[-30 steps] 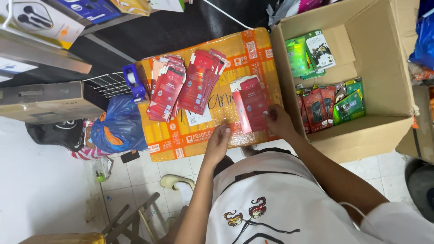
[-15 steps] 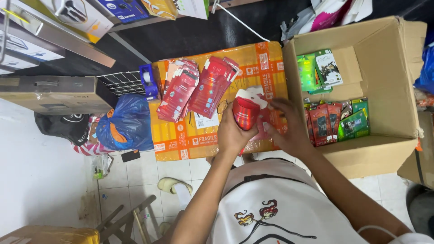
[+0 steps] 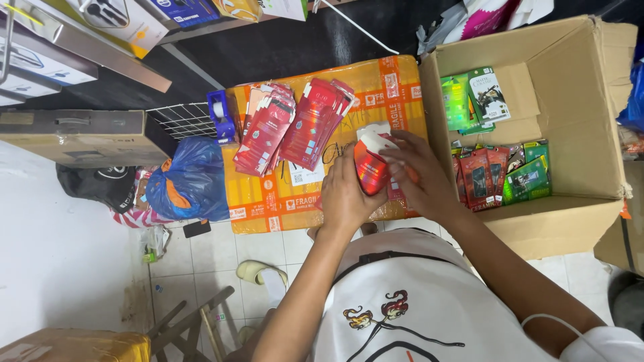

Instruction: Sorting and organizing small boxed electronic accessories, likely screen protectors, from a table into a cardboard shipping box.

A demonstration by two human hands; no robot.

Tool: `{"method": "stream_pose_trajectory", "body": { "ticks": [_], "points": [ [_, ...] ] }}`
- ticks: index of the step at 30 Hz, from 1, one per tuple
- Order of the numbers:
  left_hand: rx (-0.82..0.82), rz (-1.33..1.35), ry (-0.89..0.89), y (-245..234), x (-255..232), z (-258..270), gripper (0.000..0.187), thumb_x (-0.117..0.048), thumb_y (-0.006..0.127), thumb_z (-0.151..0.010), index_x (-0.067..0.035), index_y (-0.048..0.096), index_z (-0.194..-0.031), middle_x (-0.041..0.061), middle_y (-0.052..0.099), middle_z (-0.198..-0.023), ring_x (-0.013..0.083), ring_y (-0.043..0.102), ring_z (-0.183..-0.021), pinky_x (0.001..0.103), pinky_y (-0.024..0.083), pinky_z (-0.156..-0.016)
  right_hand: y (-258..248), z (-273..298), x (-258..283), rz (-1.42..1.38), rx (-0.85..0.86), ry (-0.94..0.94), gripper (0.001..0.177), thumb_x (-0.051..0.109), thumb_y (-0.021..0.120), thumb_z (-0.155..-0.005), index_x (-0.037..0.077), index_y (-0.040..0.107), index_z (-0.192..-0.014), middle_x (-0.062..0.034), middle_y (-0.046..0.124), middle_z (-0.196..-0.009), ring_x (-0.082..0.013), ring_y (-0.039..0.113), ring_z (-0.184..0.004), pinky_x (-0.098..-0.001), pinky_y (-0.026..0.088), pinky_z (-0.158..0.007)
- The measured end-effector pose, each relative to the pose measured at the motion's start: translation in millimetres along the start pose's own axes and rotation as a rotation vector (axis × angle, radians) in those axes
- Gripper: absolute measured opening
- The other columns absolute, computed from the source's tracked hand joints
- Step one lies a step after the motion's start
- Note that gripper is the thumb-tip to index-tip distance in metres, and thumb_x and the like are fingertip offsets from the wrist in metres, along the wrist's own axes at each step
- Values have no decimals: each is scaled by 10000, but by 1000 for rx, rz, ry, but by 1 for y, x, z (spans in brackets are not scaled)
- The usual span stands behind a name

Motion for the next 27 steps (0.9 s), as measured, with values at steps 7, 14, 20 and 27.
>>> {"method": "stream_pose_trajectory", "body": {
  "ticks": [7, 14, 20, 27],
  "points": [
    [33, -79, 15, -6, -9, 3, 1041, -287, 903, -587, 17, 412, -1452, 193, 617, -1162, 384, 627, -1078, 489, 513, -844, 7, 0, -51, -618, -66, 388, 348, 195, 554, -1062, 93, 552, -1395, -84, 691, -1271, -122, 666, -1120, -288, 580, -936],
    [11, -158, 28, -14, -20, 6, 1036, -284, 904, -582, -13, 425, -1459, 163, 617, -1161, 359, 624, -1060, 483, 503, -842, 19, 8, -53, -559, -37, 478, 331, 70, 719, -949, 22, 692, -1275, -64, 743, -1134, -91, 685, -1014, -266, 591, -898],
    [-5, -168, 31, -16, -27, 9, 1068, -286, 911, -565, -10, 413, -1469, 160, 608, -1189, 353, 609, -1068, 479, 480, -856, 16, 9, -49, -537, -86, 416, 311, 25, 731, -945, 20, 689, -1254, -66, 734, -1143, -100, 679, -1046, -266, 577, -939],
    [-2, -190, 66, -19, -35, 11, 1065, -260, 915, -582, -22, 408, -1488, 139, 593, -1198, 338, 580, -1083, 467, 442, -894, 23, 11, -78, -806, -21, 459, 376, -3, 738, -927, 40, 619, -1281, -64, 672, -1294, -145, 629, -1222, -318, 539, -1058]
  ]
}}
Point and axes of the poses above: each hand's wrist, its own z-axis away from the middle knuckle, its own y-axis out of the palm, x = y × z, the point moved 7 cm from there along -z, towards the middle knuckle
